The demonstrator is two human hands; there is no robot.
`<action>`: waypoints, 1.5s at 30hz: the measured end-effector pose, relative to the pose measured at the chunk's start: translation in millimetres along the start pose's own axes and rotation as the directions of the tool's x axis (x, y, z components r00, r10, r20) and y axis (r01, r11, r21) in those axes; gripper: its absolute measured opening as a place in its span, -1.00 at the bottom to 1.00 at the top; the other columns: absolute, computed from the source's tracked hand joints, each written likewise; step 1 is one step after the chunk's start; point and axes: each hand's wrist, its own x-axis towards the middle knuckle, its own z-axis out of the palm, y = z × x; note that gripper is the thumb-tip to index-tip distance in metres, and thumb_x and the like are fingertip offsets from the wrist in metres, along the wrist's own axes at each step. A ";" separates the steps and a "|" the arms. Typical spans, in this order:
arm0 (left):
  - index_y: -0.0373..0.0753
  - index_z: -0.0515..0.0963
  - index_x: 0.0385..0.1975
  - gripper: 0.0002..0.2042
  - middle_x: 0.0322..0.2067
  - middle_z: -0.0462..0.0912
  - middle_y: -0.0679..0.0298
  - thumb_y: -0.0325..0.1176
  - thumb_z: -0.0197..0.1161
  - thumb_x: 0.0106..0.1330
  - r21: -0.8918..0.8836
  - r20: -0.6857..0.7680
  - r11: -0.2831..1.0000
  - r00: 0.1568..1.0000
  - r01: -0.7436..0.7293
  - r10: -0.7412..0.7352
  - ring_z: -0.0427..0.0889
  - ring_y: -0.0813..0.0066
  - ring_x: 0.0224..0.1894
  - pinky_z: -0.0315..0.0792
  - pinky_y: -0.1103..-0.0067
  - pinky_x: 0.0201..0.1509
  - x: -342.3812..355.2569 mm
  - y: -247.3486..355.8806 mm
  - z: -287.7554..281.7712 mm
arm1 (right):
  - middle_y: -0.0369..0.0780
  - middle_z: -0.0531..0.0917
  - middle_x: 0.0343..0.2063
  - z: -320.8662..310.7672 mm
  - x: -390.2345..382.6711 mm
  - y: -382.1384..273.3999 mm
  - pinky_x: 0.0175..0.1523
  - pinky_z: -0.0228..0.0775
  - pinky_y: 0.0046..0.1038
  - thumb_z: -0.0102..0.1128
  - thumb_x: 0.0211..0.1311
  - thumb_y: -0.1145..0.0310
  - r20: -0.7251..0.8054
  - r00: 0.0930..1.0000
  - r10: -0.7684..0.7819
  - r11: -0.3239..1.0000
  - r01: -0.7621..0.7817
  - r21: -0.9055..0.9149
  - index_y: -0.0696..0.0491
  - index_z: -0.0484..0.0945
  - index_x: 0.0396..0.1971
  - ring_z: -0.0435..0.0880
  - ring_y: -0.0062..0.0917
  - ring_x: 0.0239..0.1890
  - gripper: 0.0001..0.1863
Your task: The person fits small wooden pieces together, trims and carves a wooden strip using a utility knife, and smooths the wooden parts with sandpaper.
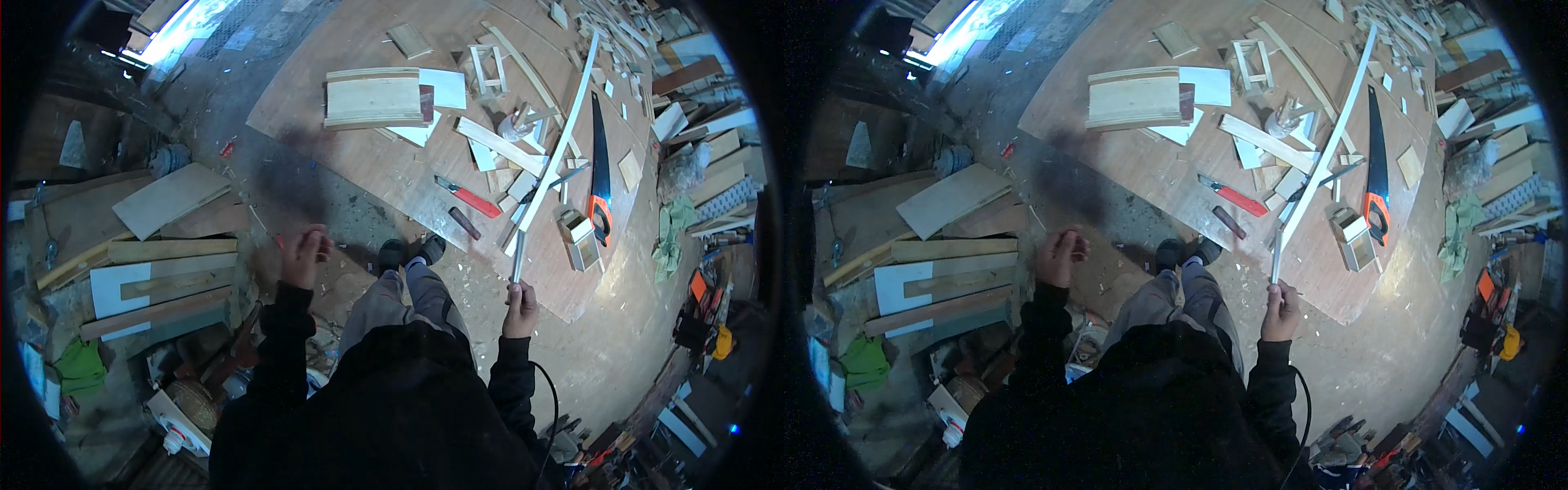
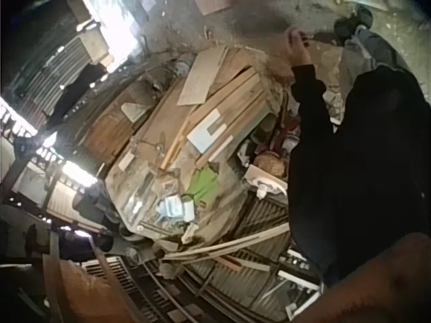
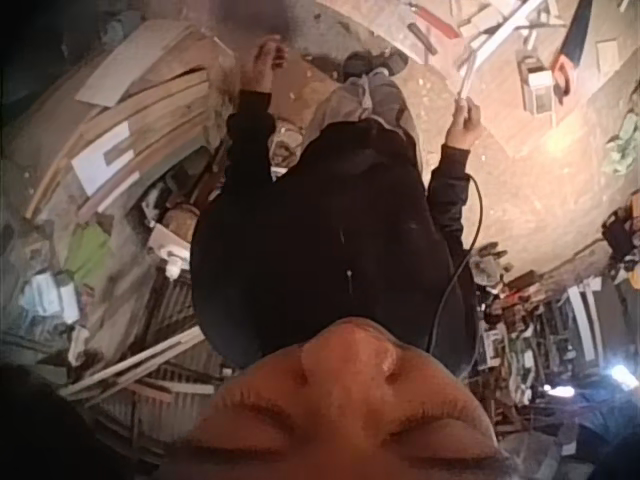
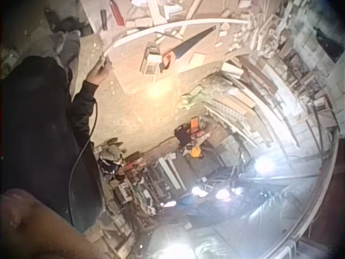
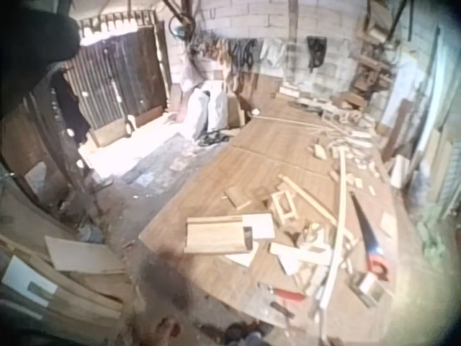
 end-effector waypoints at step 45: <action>-0.15 0.58 -0.25 -0.84 -0.42 0.52 0.24 -0.45 0.15 0.18 0.417 0.831 -0.010 0.377 -0.909 0.410 0.44 0.17 -0.37 0.32 0.30 -0.23 -18.8 -232.3 517.9 | -0.14 0.58 -0.30 -213.3 131.1 264.4 -0.01 0.21 -0.29 0.20 0.27 0.31 -0.803 0.594 -0.043 0.865 -0.381 -0.328 0.11 0.56 -0.23 0.42 -0.26 -0.19 -0.80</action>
